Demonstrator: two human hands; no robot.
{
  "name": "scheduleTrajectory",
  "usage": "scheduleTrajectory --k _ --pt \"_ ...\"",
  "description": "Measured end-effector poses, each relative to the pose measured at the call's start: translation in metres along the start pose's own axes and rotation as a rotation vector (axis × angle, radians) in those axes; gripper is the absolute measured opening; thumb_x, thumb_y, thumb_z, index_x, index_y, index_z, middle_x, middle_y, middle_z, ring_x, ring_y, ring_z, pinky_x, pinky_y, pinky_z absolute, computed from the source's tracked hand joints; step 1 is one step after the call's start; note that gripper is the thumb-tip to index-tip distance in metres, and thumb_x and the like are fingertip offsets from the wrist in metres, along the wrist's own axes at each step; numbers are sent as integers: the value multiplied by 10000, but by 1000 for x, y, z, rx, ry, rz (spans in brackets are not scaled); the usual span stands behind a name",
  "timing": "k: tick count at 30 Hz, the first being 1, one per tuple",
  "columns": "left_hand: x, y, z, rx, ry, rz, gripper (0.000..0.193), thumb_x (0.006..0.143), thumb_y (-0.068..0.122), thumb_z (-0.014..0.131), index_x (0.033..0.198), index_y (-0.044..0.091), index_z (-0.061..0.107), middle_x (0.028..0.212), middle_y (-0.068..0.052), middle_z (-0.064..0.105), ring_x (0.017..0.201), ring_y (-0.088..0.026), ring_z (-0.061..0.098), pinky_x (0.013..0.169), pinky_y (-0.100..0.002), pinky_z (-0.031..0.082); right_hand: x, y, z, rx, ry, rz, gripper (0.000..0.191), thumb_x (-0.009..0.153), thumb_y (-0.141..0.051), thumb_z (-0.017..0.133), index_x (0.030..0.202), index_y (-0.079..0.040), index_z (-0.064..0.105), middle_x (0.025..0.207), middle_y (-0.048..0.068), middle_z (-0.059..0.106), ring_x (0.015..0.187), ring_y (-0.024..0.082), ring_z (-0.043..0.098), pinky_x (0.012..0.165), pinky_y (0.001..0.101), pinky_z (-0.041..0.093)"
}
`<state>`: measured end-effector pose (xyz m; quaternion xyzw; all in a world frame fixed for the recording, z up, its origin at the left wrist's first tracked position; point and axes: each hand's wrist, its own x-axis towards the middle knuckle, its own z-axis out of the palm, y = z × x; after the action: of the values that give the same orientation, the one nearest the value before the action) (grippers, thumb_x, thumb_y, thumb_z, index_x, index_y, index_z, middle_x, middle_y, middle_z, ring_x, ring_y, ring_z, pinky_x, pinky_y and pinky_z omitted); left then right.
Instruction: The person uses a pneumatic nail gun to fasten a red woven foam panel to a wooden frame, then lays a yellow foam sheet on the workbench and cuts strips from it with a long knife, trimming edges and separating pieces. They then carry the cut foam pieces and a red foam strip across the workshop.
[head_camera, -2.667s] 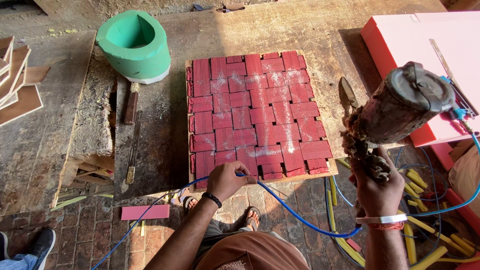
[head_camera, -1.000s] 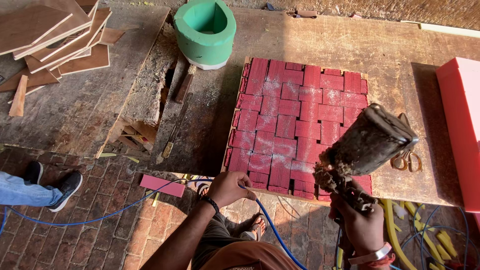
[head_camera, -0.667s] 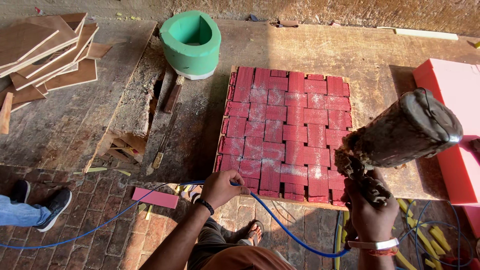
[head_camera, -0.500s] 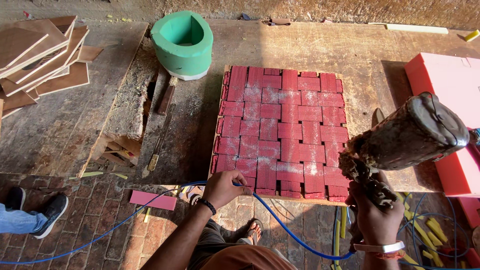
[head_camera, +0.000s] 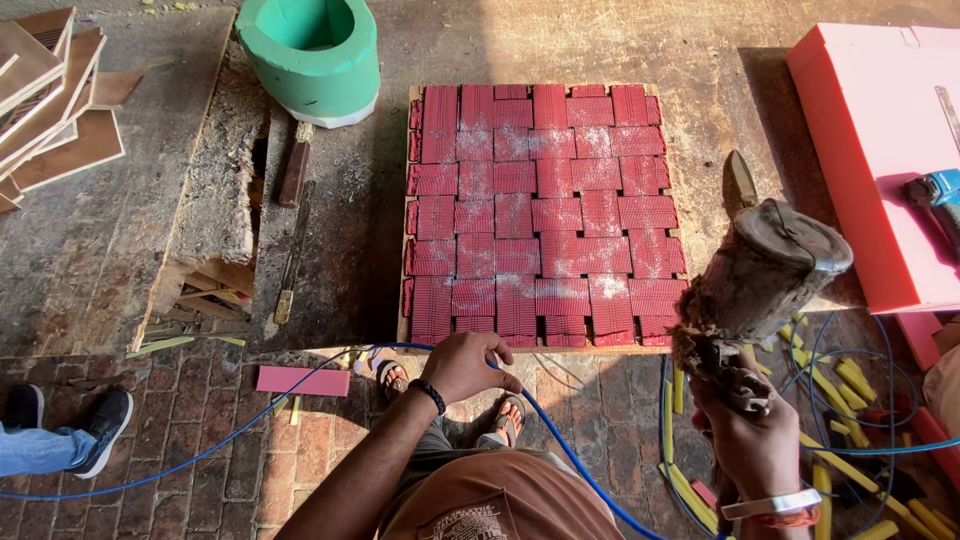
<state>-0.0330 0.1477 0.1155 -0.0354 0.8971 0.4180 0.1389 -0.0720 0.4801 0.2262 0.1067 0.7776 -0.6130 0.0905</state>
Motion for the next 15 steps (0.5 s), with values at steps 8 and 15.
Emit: scheduleTrajectory --k 8,15 --pt "-5 -11 -14 -76 21 -61 469 614 501 936 871 143 776 880 -8 775 821 -155 749 667 -324 597 19 -20 14 10 -56 -149 328 912 -16 687 1235 40 686 748 68 671 611 130 605 556 289 491" --pt "-14 -17 -25 -113 182 -83 400 680 468 890 860 137 756 809 3 787 780 -130 764 644 -322 590 37 -51 26 106 -74 -359 369 919 19 670 1288 41 667 811 50 681 651 106 618 589 257 499"
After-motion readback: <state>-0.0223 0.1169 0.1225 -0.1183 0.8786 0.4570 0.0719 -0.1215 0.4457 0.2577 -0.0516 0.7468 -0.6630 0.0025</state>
